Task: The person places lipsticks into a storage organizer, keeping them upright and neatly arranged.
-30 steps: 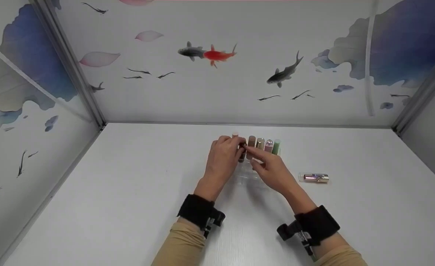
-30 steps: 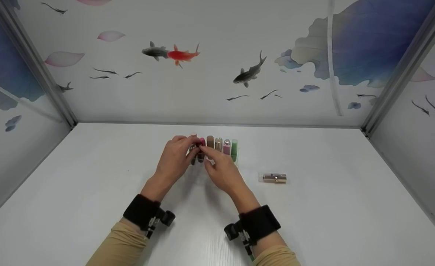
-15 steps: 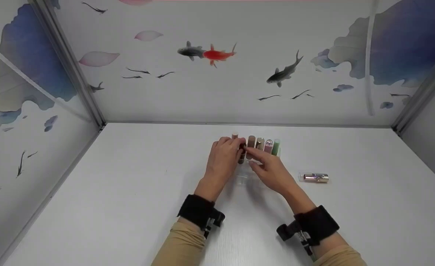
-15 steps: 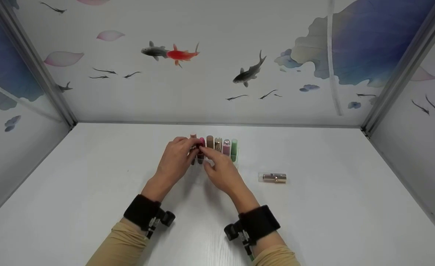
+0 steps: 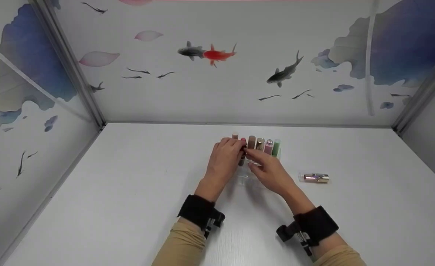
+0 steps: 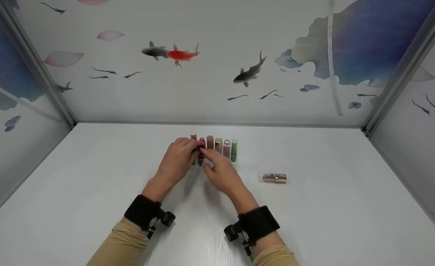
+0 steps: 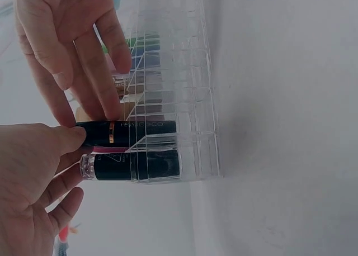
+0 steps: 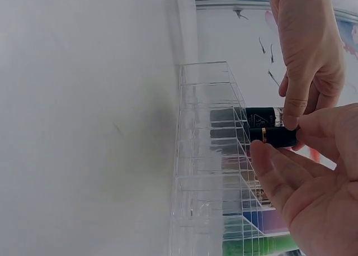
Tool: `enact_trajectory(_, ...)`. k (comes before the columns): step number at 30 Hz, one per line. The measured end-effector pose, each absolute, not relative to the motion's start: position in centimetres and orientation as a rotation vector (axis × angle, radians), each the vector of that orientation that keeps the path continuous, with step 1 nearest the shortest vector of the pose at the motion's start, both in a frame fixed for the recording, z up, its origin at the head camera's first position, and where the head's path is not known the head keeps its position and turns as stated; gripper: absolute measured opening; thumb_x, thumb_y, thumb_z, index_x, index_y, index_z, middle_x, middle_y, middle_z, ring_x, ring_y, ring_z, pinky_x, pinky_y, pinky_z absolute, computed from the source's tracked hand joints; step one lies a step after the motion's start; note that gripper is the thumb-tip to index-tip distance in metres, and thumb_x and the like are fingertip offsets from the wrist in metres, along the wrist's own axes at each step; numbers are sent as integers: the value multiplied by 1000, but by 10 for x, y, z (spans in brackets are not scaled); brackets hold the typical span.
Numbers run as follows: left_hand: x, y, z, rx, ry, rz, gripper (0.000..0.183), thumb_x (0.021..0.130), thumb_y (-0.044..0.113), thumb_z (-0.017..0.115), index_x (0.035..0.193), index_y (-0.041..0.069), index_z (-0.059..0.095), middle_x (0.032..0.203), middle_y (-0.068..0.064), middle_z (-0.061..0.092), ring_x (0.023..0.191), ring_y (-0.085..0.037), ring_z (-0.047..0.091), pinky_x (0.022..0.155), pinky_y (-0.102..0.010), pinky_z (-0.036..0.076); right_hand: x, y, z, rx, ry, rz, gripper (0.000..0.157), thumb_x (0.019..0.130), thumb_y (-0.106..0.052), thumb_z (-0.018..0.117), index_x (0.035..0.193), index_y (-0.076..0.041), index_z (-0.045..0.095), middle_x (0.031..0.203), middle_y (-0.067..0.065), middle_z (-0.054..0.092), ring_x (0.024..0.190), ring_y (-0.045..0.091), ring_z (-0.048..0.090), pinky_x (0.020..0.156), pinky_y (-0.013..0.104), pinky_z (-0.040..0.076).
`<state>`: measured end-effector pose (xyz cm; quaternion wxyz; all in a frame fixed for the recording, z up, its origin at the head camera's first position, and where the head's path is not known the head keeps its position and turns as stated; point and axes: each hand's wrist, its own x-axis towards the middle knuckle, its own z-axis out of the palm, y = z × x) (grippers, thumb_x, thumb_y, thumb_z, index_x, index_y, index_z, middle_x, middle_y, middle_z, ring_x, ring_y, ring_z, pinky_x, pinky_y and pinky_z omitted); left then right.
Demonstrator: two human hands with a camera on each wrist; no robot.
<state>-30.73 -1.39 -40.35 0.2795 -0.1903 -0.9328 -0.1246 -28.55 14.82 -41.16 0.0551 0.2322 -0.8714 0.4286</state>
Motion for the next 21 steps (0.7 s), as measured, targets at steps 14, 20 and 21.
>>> enact_trajectory(14,-304,-14,-398,-524,-2501,-368,18,96,20,67,114,19,70,114,3,72,112,-16,65,92,-34,55,-285,149,-410,699,-2632,1337,44,98,-3,58,142,0,51,143,20,56,131,36,57,103,50,52)
enact_trajectory(20,-303,-12,-397,-525,-2537,-360,19,98,22,65,116,19,68,117,1,71,115,-17,64,95,-35,55,-283,154,-405,651,-2648,1316,42,99,-6,58,140,-3,54,139,18,61,127,36,60,99,50,54)
enact_trajectory(21,-302,-12,-397,-526,-2537,-362,19,98,22,65,116,19,68,118,1,70,115,-17,64,96,-35,55,-282,155,-405,643,-2647,1308,41,99,-7,58,140,-4,55,138,17,61,126,35,61,100,51,54)
